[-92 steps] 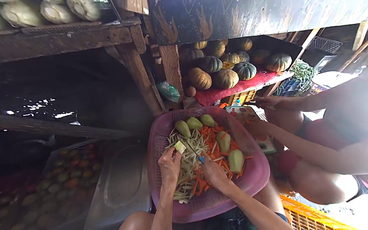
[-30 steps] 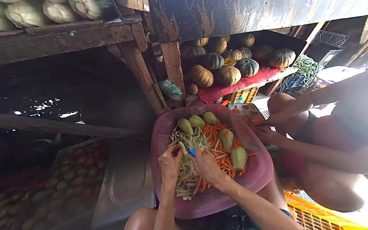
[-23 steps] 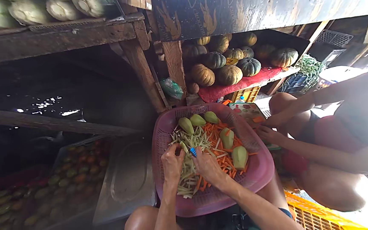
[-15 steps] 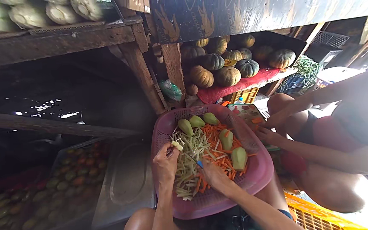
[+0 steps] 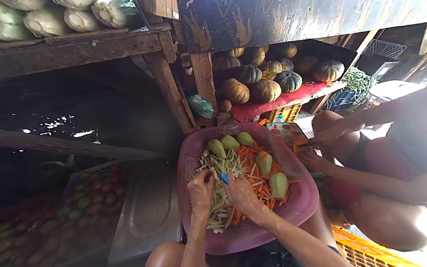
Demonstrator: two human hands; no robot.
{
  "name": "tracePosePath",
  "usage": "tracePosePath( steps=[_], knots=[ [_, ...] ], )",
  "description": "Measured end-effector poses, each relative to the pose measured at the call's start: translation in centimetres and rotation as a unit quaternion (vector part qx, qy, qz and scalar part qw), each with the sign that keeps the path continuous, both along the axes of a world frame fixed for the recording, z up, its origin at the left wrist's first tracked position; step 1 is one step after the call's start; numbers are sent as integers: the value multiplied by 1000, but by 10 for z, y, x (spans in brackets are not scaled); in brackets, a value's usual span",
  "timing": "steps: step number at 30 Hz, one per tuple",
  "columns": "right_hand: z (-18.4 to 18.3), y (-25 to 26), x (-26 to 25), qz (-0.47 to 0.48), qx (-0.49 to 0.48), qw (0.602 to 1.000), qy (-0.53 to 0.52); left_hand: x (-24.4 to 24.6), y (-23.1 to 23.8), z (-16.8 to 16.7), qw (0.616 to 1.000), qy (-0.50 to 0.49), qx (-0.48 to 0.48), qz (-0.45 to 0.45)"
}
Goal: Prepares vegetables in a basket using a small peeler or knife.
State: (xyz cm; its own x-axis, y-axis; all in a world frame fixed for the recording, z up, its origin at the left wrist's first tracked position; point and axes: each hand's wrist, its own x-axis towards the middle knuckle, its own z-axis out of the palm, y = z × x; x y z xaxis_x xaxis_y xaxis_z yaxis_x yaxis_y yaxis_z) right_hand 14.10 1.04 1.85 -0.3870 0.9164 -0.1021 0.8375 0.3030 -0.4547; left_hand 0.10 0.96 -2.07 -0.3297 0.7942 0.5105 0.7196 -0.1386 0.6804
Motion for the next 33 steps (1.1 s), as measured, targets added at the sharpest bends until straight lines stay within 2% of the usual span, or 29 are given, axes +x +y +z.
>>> tracePosePath(
  steps=[7, 9, 12, 15, 17, 19, 22, 26, 29, 33],
  knots=[
    [-12, -6, 6, 3, 16, 1000, -16, 0, -1, 4, 998, -28, 44, 18],
    [-23, -6, 13, 7, -32, 999, -43, -4, -2, 7, 996, -58, 54, 31],
    [-46, 1, 25, -5, -154, 982, -109, -14, -4, 12, 992, -113, 41, 44],
    [-41, 5, 28, -27, -165, 978, -125, -15, -4, 14, 992, -118, 14, 47],
    [-22, 2, 21, -28, -133, 987, -87, -9, -5, 13, 993, -106, -9, 43],
    [-9, -4, 13, -8, -61, 998, -16, -5, -4, 14, 994, -98, -23, 37],
    [-22, -8, 4, 4, 100, 986, 134, -5, -5, 17, 991, -119, -61, 10],
    [-29, 1, 4, -9, 119, 962, 244, -10, -4, 15, 969, -227, -81, -53],
    [-30, 8, 9, 3, 134, 942, 307, -7, -6, 18, 933, -335, -72, -110],
    [-30, 15, 17, 10, 55, 934, 353, -3, -9, 26, 878, -444, -93, -153]
  ],
)
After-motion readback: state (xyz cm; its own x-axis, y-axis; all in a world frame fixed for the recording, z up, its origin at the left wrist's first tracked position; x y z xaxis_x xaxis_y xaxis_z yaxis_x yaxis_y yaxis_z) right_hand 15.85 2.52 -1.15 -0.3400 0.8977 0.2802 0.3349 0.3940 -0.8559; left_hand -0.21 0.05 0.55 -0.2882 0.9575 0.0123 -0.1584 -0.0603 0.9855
